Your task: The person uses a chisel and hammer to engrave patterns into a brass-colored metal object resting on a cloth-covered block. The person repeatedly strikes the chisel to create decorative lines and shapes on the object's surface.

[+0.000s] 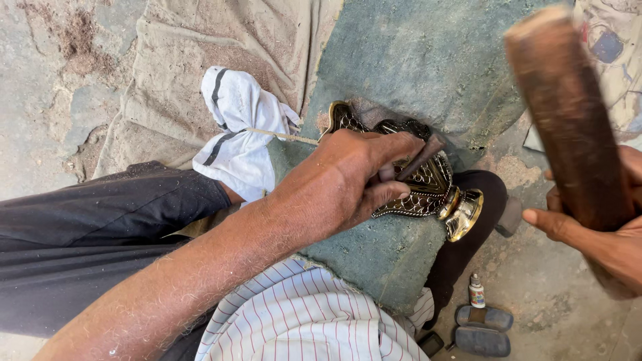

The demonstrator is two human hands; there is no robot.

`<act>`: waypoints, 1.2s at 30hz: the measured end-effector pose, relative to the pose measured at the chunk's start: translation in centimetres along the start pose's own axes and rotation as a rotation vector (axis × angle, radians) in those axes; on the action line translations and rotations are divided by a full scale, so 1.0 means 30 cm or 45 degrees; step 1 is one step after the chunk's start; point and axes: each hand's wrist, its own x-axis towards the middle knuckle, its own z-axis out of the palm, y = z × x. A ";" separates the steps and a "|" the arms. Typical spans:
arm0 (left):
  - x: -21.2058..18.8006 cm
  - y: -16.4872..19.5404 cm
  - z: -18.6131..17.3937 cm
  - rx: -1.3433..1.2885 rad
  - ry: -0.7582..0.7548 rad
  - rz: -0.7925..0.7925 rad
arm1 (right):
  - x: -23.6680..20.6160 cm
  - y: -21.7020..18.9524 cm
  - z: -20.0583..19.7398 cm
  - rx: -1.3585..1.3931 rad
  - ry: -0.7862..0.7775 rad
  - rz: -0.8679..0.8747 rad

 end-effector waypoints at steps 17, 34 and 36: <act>0.124 0.033 -0.015 0.098 -0.438 0.232 | -0.353 -0.161 0.236 0.337 0.388 0.266; 0.125 0.023 -0.028 0.155 -0.543 0.564 | -0.396 -0.195 0.465 -0.005 0.697 0.037; 0.120 0.012 -0.014 0.089 -0.335 0.605 | -0.371 -0.198 0.453 0.097 0.655 0.048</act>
